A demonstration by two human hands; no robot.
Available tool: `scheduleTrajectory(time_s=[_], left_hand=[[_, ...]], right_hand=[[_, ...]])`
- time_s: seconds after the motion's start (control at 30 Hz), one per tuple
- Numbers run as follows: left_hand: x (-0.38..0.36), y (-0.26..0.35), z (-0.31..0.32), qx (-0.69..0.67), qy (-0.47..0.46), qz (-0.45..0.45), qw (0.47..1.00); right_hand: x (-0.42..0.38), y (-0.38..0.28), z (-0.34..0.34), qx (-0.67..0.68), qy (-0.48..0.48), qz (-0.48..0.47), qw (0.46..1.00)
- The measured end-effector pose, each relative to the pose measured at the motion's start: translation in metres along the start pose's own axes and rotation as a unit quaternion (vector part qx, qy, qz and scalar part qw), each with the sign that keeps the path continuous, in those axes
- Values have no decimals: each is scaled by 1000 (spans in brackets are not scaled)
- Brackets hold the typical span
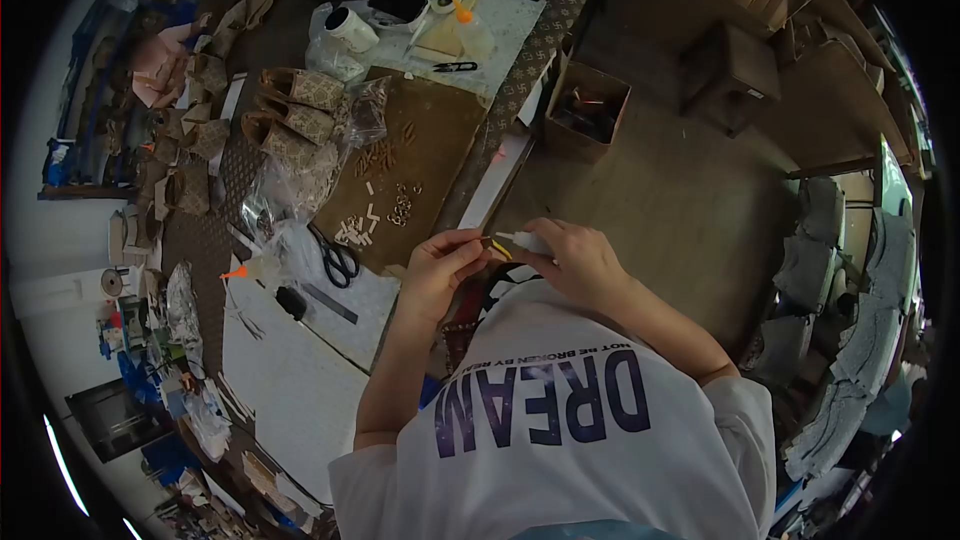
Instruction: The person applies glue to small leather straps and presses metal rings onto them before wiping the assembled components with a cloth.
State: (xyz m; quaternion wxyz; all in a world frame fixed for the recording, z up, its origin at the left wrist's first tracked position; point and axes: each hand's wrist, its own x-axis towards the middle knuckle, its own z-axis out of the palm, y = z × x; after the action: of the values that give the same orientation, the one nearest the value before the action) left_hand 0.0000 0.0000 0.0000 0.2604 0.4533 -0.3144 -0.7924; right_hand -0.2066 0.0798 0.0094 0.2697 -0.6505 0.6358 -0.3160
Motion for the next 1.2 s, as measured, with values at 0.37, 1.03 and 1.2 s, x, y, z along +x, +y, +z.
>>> scheduleTrajectory(time_s=[0.37,1.03,1.2], left_hand=[[3,2,-3,7,17,-3,1000],[-3,2,-3,24,8,7,1000],[-4,1,-5,17,8,11,1000]], right_hand=[[0,7,7,165,33,81,983],[0,10,11,197,35,100,975],[1,11,13,200,25,111,973]])
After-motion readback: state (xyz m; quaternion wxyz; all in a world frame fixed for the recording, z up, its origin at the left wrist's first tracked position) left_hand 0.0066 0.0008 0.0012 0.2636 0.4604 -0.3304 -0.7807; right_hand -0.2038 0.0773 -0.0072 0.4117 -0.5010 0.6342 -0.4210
